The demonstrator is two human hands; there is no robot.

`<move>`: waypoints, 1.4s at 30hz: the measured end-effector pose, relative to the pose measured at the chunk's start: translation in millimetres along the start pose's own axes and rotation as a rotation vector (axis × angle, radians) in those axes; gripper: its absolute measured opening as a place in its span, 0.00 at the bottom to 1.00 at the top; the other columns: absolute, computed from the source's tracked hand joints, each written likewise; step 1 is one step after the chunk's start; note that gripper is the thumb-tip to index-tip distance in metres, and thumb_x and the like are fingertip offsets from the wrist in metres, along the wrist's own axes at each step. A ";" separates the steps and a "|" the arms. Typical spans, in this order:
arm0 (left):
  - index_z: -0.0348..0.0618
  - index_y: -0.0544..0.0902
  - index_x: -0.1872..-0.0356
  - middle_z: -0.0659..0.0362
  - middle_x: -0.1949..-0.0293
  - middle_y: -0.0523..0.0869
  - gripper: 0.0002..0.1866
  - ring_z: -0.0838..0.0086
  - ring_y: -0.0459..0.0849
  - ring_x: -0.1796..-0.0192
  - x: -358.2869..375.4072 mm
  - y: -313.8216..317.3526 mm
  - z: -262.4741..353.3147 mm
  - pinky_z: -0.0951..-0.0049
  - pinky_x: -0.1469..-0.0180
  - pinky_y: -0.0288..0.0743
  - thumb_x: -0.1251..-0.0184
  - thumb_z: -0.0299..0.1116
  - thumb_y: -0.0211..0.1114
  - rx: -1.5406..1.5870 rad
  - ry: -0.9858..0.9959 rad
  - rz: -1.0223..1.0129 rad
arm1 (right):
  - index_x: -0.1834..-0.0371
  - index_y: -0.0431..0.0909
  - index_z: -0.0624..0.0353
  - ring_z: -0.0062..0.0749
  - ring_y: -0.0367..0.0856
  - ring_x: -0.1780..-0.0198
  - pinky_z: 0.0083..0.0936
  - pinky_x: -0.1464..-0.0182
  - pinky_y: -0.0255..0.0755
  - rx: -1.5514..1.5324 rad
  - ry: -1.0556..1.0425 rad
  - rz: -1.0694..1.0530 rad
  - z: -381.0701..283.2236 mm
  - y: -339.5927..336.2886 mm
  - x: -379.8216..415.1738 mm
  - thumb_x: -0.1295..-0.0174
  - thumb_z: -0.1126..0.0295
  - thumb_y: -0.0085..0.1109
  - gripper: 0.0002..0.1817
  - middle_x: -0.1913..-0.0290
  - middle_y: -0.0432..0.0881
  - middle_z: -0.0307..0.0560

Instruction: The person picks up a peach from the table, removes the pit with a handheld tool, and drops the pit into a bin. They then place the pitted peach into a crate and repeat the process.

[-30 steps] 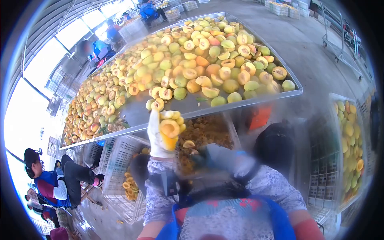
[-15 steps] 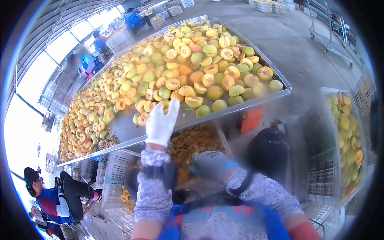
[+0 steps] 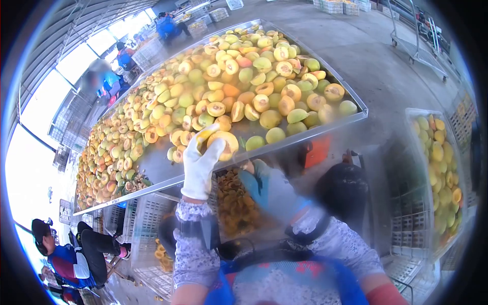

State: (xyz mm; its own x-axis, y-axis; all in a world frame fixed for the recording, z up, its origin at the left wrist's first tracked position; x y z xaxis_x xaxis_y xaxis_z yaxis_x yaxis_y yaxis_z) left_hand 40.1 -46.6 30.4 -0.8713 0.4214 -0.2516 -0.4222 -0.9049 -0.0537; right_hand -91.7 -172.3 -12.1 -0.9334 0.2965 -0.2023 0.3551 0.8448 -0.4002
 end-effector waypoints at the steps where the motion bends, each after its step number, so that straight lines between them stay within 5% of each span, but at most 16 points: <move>1: 0.34 0.80 0.36 0.55 0.49 0.86 0.21 0.73 0.85 0.46 11.3 -5.4 5.4 0.72 0.42 0.80 0.27 0.27 0.65 -0.023 0.034 -0.010 | 0.52 0.82 0.60 0.52 0.87 0.62 0.40 0.58 0.79 -0.166 -0.006 0.022 -5.0 3.4 -1.2 0.23 0.59 0.55 0.15 0.64 0.87 0.61; 4: 0.34 0.80 0.37 0.53 0.48 0.86 0.18 0.71 0.85 0.47 40.4 1.4 5.6 0.71 0.42 0.79 0.18 0.35 0.57 0.222 0.041 0.093 | 0.48 0.80 0.64 0.42 0.82 0.66 0.35 0.57 0.77 -0.482 -0.034 -0.002 -3.1 26.9 1.0 0.21 0.59 0.54 0.17 0.66 0.85 0.60; 5: 0.36 0.79 0.37 0.51 0.46 0.85 0.25 0.67 0.86 0.47 43.6 4.6 7.4 0.66 0.43 0.81 0.16 0.49 0.52 0.074 0.103 0.152 | 0.48 0.80 0.64 0.41 0.81 0.66 0.36 0.57 0.77 -0.536 -0.048 -0.004 -3.7 34.9 2.9 0.21 0.59 0.53 0.17 0.66 0.85 0.59; 6: 0.36 0.78 0.38 0.51 0.46 0.85 0.26 0.65 0.86 0.47 47.3 11.2 9.3 0.66 0.43 0.82 0.16 0.51 0.51 0.268 0.052 0.199 | 0.48 0.79 0.64 0.40 0.81 0.67 0.36 0.57 0.77 -0.590 -0.060 -0.006 -6.3 39.9 4.7 0.21 0.59 0.53 0.17 0.66 0.85 0.59; 8: 0.37 0.78 0.38 0.51 0.45 0.84 0.29 0.63 0.86 0.47 54.3 24.0 13.2 0.65 0.43 0.82 0.16 0.55 0.49 0.656 -0.051 0.290 | 0.47 0.79 0.64 0.45 0.83 0.67 0.38 0.58 0.78 -0.607 -0.018 -0.015 9.7 60.3 4.6 0.22 0.59 0.54 0.17 0.65 0.85 0.61; 9: 0.38 0.75 0.37 0.50 0.45 0.84 0.32 0.60 0.86 0.47 55.3 25.1 10.1 0.62 0.44 0.83 0.16 0.60 0.46 0.567 -0.063 0.301 | 0.47 0.79 0.64 0.47 0.84 0.67 0.40 0.59 0.78 -0.617 0.001 -0.018 6.3 62.5 2.7 0.22 0.58 0.55 0.17 0.65 0.85 0.62; 15: 0.37 0.79 0.41 0.50 0.48 0.86 0.32 0.61 0.87 0.49 56.5 11.3 18.5 0.62 0.48 0.84 0.17 0.60 0.47 0.563 -0.243 0.370 | 0.49 0.79 0.61 0.63 0.83 0.62 0.51 0.60 0.74 0.132 -0.112 -0.066 -8.7 35.8 5.4 0.25 0.57 0.59 0.17 0.64 0.84 0.65; 27: 0.35 0.80 0.44 0.48 0.48 0.87 0.30 0.60 0.87 0.49 66.1 27.5 20.4 0.62 0.46 0.84 0.16 0.57 0.49 0.515 -0.172 0.399 | 0.54 0.80 0.56 0.61 0.85 0.68 0.56 0.66 0.76 0.103 -0.265 -0.074 1.2 39.7 3.2 0.24 0.51 0.52 0.19 0.69 0.86 0.59; 30: 0.34 0.81 0.45 0.47 0.49 0.87 0.30 0.61 0.87 0.49 68.4 25.1 16.7 0.62 0.47 0.84 0.17 0.56 0.50 0.489 -0.160 0.367 | 0.53 0.80 0.55 0.62 0.85 0.67 0.56 0.64 0.77 -0.003 -0.167 -0.149 3.8 45.1 4.4 0.23 0.49 0.51 0.20 0.69 0.86 0.60; 33: 0.34 0.81 0.47 0.48 0.52 0.88 0.30 0.60 0.88 0.52 67.7 11.6 8.5 0.61 0.51 0.85 0.17 0.57 0.51 0.398 -0.188 0.275 | 0.55 0.80 0.54 0.52 0.84 0.67 0.41 0.63 0.73 0.036 -0.022 -0.290 -6.4 36.6 8.6 0.21 0.55 0.51 0.15 0.69 0.84 0.55; 36: 0.33 0.81 0.45 0.47 0.51 0.88 0.30 0.59 0.89 0.52 64.7 -6.4 6.9 0.61 0.51 0.85 0.17 0.56 0.50 0.331 -0.226 0.117 | 0.54 0.80 0.56 0.46 0.84 0.68 0.39 0.63 0.74 0.104 -0.178 -0.229 4.6 41.1 10.8 0.20 0.55 0.52 0.16 0.68 0.83 0.56; 39: 0.32 0.80 0.40 0.47 0.48 0.88 0.30 0.61 0.88 0.51 63.6 -0.8 14.8 0.63 0.48 0.83 0.16 0.54 0.49 0.279 -0.176 0.034 | 0.53 0.80 0.58 0.32 0.84 0.66 0.35 0.61 0.75 -0.048 -0.184 -0.162 2.4 43.3 12.4 0.20 0.58 0.53 0.15 0.65 0.86 0.46; 42: 0.32 0.76 0.33 0.48 0.42 0.85 0.30 0.66 0.86 0.46 63.7 -6.9 12.2 0.65 0.44 0.81 0.16 0.51 0.47 0.131 -0.092 -0.070 | 0.52 0.79 0.60 0.20 0.81 0.59 0.30 0.58 0.75 -0.724 -0.008 -0.133 10.2 60.0 6.9 0.19 0.60 0.52 0.14 0.59 0.86 0.35</move>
State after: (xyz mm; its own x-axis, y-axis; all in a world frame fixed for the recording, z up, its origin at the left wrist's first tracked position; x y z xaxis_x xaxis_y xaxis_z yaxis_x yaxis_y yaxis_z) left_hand -15.5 -12.7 26.6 -0.8553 0.4920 -0.1622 -0.5063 -0.8603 0.0602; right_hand -76.3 -124.1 -46.6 -0.9647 0.1699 -0.2011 0.1126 0.9568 0.2680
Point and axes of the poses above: each hand's wrist, its own x-axis away from the middle knuckle, its own y-axis out of the palm, z = x × y, the point moved 1 cm from there along -x, towards the middle knuckle
